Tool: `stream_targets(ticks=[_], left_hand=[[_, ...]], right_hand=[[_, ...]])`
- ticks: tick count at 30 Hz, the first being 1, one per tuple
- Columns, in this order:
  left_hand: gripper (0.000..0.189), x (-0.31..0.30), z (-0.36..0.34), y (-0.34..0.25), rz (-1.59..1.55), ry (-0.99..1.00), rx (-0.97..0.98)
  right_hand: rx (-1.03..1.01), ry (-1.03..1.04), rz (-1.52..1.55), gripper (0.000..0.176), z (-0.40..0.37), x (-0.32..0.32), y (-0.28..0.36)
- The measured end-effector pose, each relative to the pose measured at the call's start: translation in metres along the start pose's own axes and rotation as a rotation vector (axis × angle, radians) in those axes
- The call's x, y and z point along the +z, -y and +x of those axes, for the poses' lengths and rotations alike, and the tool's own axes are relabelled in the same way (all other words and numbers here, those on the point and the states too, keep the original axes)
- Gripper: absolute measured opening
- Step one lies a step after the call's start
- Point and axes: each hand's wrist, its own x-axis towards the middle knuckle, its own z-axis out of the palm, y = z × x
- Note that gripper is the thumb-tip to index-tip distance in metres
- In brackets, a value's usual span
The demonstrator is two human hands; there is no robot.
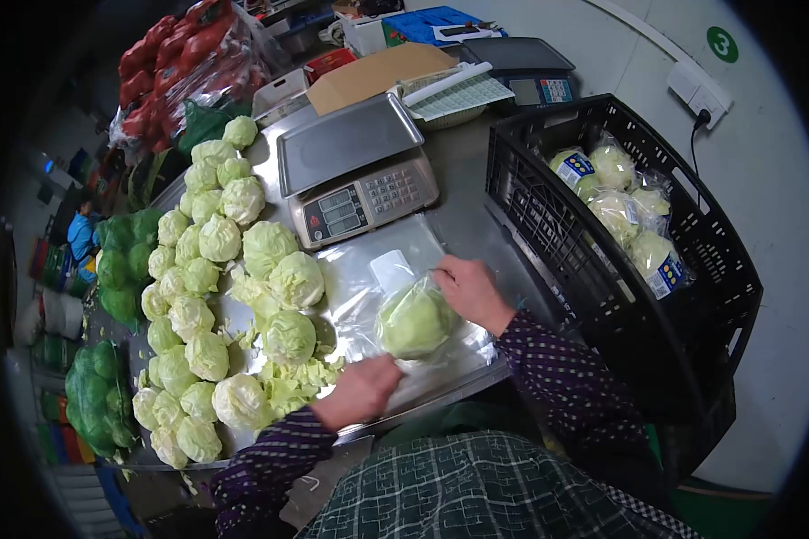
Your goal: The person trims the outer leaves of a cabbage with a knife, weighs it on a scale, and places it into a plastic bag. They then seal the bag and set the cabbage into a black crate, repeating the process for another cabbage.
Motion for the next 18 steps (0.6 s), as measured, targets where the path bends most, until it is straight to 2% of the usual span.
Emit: stream_targets(ticks=[1, 3, 4, 6, 8, 10, 11, 12, 14, 15, 16, 18], left_hand=[[0.015, -0.028, 0.002, 0.004, 0.054, -0.056, -0.041], [0.010, -0.086, 0.017, -0.008, -0.154, -0.251, -0.172], [0.007, -0.111, 0.023, -0.019, -0.185, -0.252, -0.178], [0.006, -0.140, 0.033, -0.035, -0.191, -0.301, 0.009], [0.011, -0.143, 0.025, -0.033, -0.216, -0.294, 0.048], [0.010, -0.151, 0.017, -0.036, -0.305, -0.424, -0.185], [0.009, -0.166, 0.019, -0.048, -0.115, -0.500, -0.049], [0.008, -0.174, 0.020, -0.054, -0.289, -0.520, 0.078], [0.008, -0.166, 0.023, -0.047, -0.079, -0.438, -0.037], [0.008, -0.162, 0.021, -0.035, -0.153, -0.387, -0.171], [0.008, -0.158, 0.018, -0.034, -0.141, -0.400, -0.147], [0.006, -0.148, 0.009, -0.034, -0.213, -0.483, 0.019]], right_hand=[[-0.034, 0.023, 0.195, 0.014, 0.007, -0.017, 0.022], [0.018, 0.068, 0.236, 0.016, 0.017, -0.034, 0.040], [0.056, 0.132, 0.271, 0.018, 0.021, -0.045, 0.051], [0.081, 0.164, 0.329, 0.019, 0.023, -0.088, 0.108], [0.131, 0.208, 0.388, 0.020, 0.018, -0.098, 0.124], [0.049, 0.312, 0.229, 0.019, 0.018, -0.096, 0.126], [0.134, 0.333, 0.248, 0.020, 0.017, -0.110, 0.140], [0.136, 0.334, 0.240, 0.020, 0.019, -0.120, 0.158], [0.048, 0.229, 0.108, 0.020, 0.017, -0.126, 0.183], [-0.016, 0.209, 0.016, 0.018, 0.019, -0.106, 0.158], [-0.033, 0.188, 0.004, 0.018, 0.019, -0.104, 0.152], [0.010, 0.221, -0.033, 0.016, 0.017, -0.105, 0.145]])
